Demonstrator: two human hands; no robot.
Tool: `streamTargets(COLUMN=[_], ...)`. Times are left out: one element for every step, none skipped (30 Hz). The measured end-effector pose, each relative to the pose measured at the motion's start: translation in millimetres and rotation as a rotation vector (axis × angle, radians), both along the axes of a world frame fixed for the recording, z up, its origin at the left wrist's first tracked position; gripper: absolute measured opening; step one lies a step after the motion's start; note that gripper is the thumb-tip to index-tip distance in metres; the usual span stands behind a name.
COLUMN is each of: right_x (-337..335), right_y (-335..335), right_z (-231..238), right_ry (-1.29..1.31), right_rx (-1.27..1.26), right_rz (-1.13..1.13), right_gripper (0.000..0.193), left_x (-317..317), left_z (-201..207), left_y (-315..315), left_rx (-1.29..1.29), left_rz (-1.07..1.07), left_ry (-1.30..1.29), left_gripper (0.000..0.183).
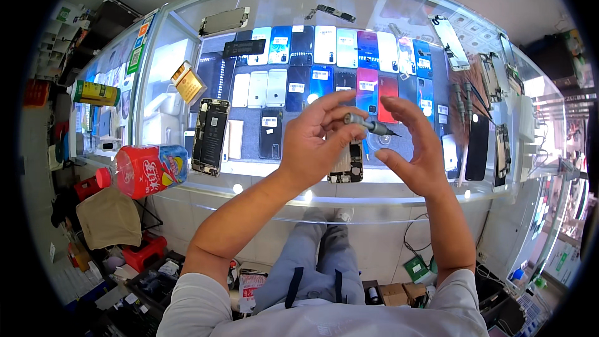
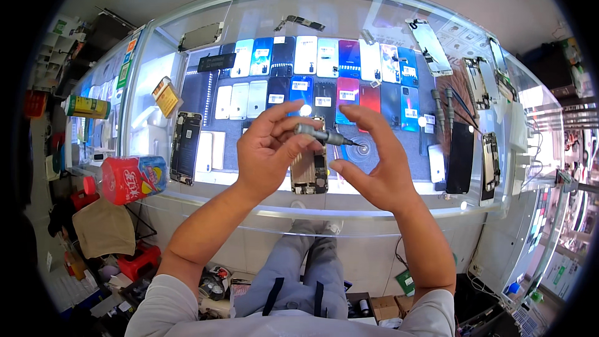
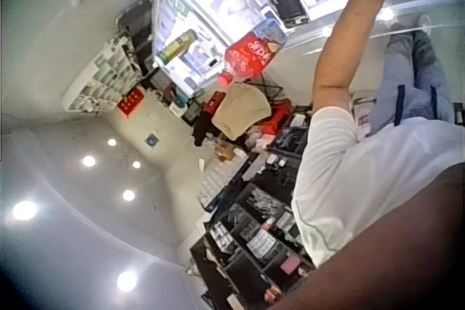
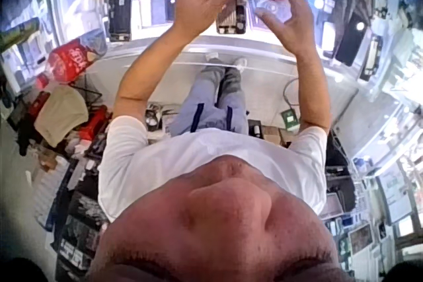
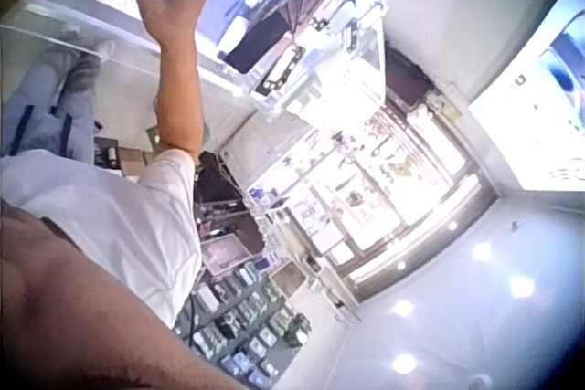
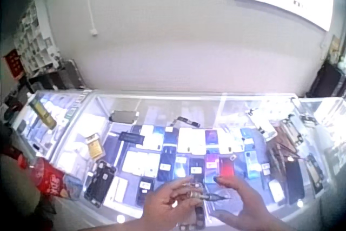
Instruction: The person uses a screwdriver to remove screws from the internal frame of a disassembled smartphone. They then use a prying tool to detach the screen assembly from the phone's chassis. The person continues to remove additional screws from the phone's internal components.
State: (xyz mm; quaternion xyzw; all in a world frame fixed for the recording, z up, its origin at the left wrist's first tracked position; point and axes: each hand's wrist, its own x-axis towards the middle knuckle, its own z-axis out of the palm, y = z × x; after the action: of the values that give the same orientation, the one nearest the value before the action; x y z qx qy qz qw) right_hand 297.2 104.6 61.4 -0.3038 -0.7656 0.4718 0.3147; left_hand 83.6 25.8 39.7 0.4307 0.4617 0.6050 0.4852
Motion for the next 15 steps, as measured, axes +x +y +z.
streamTargets(right_x=[-2,-4,-7,-9,-11,-12,-13,-13,-14,-14,-13,-13,-12,-10,-9], right_y=[3,6,5,7,8,9,10,12,14,17,23,29,37,46,54], right_z=[1,2,1,2,2,2,2,3,3,4,5,6,8,10,11], right_ry=[-0.044,-0.087,-0.097,-0.118,-0.147,-0.177,-0.187,-0.198,-0.208,-0.068,0.071,0.209,0.32,0.431,0.437], right_rx=[0.03,0.056,0.093,0.113,0.125,0.142,0.186,0.234,0.279,0.165,0.052,-0.06,-0.154,-0.245,-0.234], right_rz=[0.028,0.053,0.001,-0.002,0.012,0.028,0.031,0.039,0.047,0.019,-0.012,-0.044,-0.042,-0.045,-0.059], right_gripper=[0.066,0.063,0.053,0.052,0.051,0.051,0.048,0.046,0.043,0.045,0.048,0.05,0.055,0.06,0.07], left_x=[1,2,1,1,2,1,-1,-4,-10,-16,-26,-36,-42,-46,-46], left_z=[1,2,4,5,7,10,12,14,15,16,17,15,16,13,8], left_y=[0,1,2,3,4,4,4,3,1,-4,-10,-14,-27,-35,-41], left_rx=[0.02,0.037,0.074,0.099,0.118,0.136,0.152,0.166,0.175,0.248,0.324,0.399,0.342,0.321,0.319], left_rz=[0.002,0.003,0.01,0.027,0.045,0.063,0.066,0.071,0.074,0.077,0.076,0.086,-0.038,-0.159,-0.251], left_ry=[0.036,0.069,0.202,0.228,0.251,0.273,0.314,0.356,0.398,0.584,0.771,0.942,0.999,1.094,1.158], left_gripper=[0.051,0.055,0.061,0.061,0.061,0.061,0.059,0.057,0.055,0.055,0.055,0.056,0.059,0.06,0.061])
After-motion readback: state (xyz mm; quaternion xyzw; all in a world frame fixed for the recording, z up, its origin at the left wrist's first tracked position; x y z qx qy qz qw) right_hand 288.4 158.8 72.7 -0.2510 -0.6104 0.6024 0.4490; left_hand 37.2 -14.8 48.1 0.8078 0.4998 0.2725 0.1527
